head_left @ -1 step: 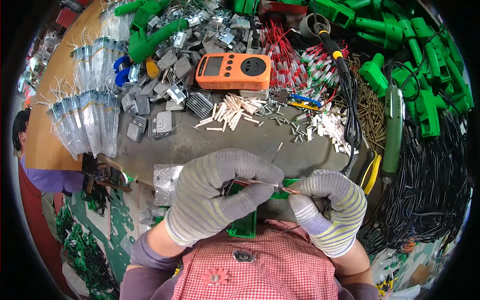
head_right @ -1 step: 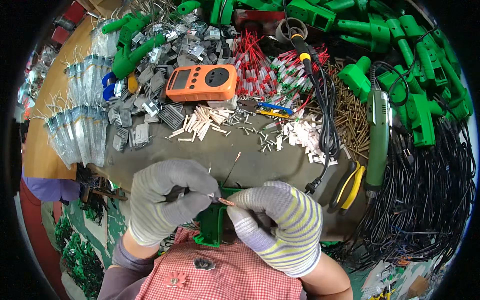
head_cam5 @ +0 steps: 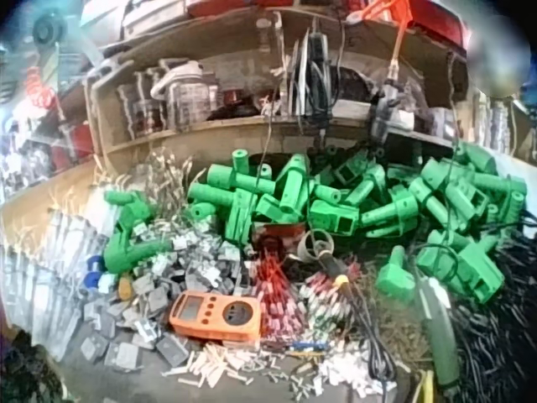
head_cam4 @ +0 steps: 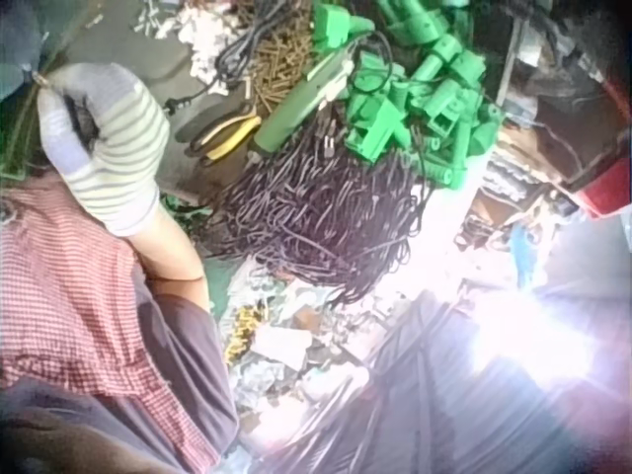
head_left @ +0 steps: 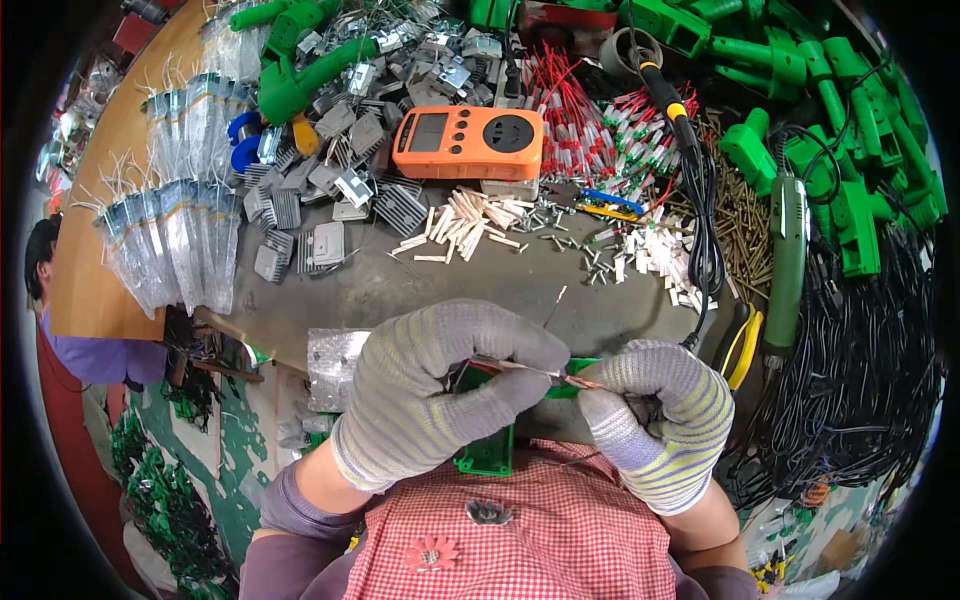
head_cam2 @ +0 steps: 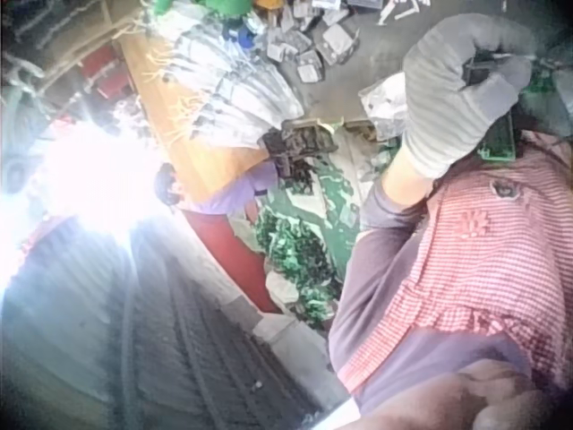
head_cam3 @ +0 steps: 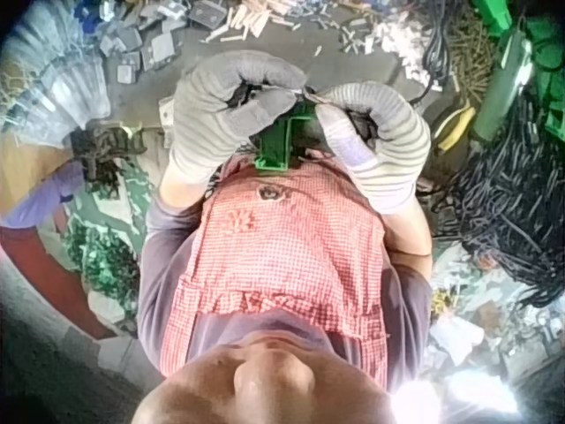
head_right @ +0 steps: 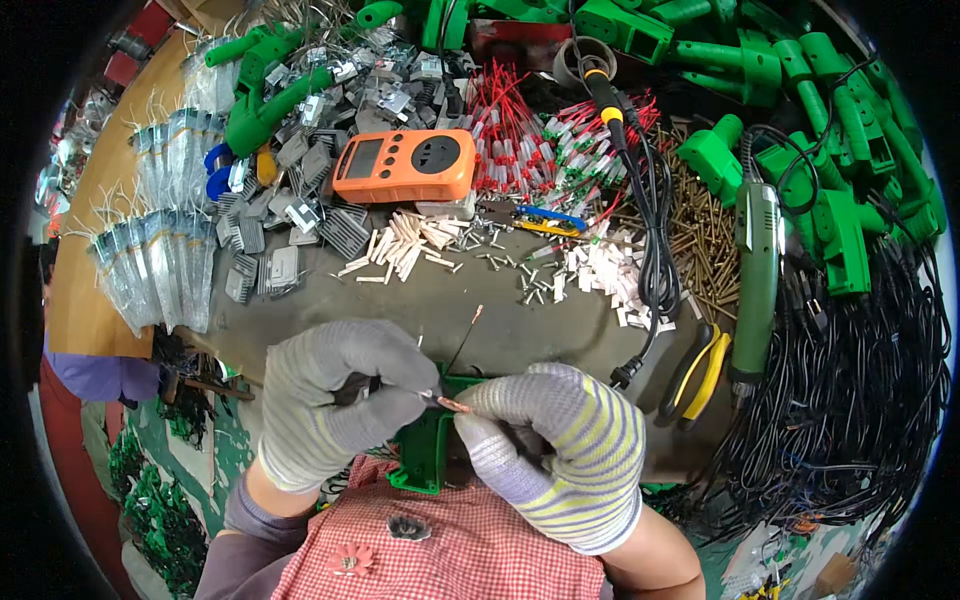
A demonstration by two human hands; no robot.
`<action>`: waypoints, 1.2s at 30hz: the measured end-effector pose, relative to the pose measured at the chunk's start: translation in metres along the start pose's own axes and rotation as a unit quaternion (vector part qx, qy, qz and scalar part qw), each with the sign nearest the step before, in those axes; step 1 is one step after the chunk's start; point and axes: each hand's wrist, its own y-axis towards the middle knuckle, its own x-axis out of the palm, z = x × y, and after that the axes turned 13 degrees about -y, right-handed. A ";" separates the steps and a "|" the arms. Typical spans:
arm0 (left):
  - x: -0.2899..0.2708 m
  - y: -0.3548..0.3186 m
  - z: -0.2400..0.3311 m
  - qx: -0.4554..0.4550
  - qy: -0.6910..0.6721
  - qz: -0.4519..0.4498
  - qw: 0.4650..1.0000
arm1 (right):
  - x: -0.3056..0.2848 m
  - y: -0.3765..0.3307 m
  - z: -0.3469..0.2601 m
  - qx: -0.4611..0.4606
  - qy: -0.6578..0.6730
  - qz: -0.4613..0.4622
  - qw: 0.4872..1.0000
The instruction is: Assembling the internal components, including wiring and soldering, into the plastic housing of a handheld power tool.
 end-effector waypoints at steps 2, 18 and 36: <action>-0.001 0.001 0.000 0.009 0.021 -0.012 1.000 | -0.001 0.002 -0.002 0.006 -0.003 -0.007 1.000; -0.006 0.014 0.008 0.081 0.200 -0.090 0.972 | -0.005 0.001 0.016 -0.084 0.059 -0.072 0.992; -0.003 0.014 0.005 0.144 0.275 -0.083 0.947 | -0.022 0.010 -0.008 0.049 -0.052 -0.115 0.991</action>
